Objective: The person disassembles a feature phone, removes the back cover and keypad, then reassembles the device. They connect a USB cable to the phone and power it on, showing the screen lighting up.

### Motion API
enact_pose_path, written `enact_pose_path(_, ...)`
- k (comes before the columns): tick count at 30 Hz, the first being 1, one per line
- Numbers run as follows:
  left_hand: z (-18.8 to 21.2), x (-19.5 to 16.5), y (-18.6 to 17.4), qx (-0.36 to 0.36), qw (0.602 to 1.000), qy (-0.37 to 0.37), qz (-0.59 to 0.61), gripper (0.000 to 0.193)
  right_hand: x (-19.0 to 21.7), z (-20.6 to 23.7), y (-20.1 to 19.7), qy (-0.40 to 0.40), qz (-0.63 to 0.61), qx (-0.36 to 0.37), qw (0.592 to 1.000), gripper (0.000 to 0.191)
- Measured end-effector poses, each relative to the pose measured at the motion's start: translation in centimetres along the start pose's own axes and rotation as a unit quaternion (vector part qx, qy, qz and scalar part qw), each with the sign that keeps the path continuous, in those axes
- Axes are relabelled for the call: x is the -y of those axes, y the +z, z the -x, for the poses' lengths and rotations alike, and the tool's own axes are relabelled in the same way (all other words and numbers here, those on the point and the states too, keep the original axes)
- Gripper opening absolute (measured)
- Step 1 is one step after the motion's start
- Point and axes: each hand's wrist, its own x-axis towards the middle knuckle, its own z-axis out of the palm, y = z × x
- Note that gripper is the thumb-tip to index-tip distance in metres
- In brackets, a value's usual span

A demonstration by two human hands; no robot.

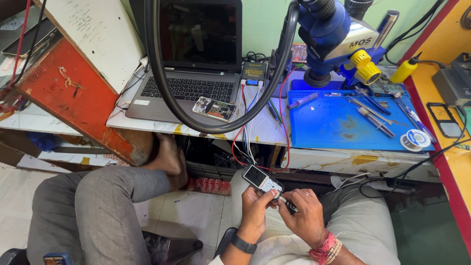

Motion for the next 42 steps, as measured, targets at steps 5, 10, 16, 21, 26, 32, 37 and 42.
enact_pose_path(5, 0.27, -0.13, 0.29, 0.004, 1.0, -0.007, -0.003, 0.012, -0.16, 0.28, -0.09, -0.004, -0.005, -0.01, 1.0, 0.018)
enact_pose_path(10, 0.28, -0.16, 0.36, 0.002, 1.0, -0.015, -0.003, 0.011, -0.22, 0.57, 0.06, 0.005, -0.022, -0.011, 1.0, 0.018)
enact_pose_path(16, 0.52, -0.1, 0.3, 0.009, 1.0, -0.012, 0.0, 0.012, -0.19, 0.83, 0.04, 0.001, -0.03, -0.007, 1.0, 0.017)
enact_pose_path(21, 0.52, 0.06, 0.39, 0.003, 1.0, -0.025, 0.005, 0.013, -0.19, 0.81, -0.15, -0.009, -0.024, -0.008, 1.0, 0.017)
enact_pose_path(26, 0.41, 0.39, 0.46, -0.001, 1.0, -0.028, 0.004, 0.014, -0.27, 0.83, -0.18, -0.018, -0.029, -0.015, 0.999, 0.018)
enact_pose_path(32, 0.46, 0.48, 0.33, 0.006, 1.0, -0.02, 0.001, 0.015, -0.26, 0.94, -0.08, -0.016, -0.029, -0.016, 0.999, 0.018)
enact_pose_path(37, 0.57, 0.18, 0.56, 0.007, 1.0, -0.017, 0.001, 0.017, -0.15, 0.72, -0.15, -0.023, -0.03, -0.009, 0.999, 0.019)
enact_pose_path(42, 0.77, 0.55, 0.41, 0.007, 1.0, -0.008, -0.001, 0.017, -0.12, 1.03, -0.09, -0.03, -0.028, -0.008, 0.999, 0.02)
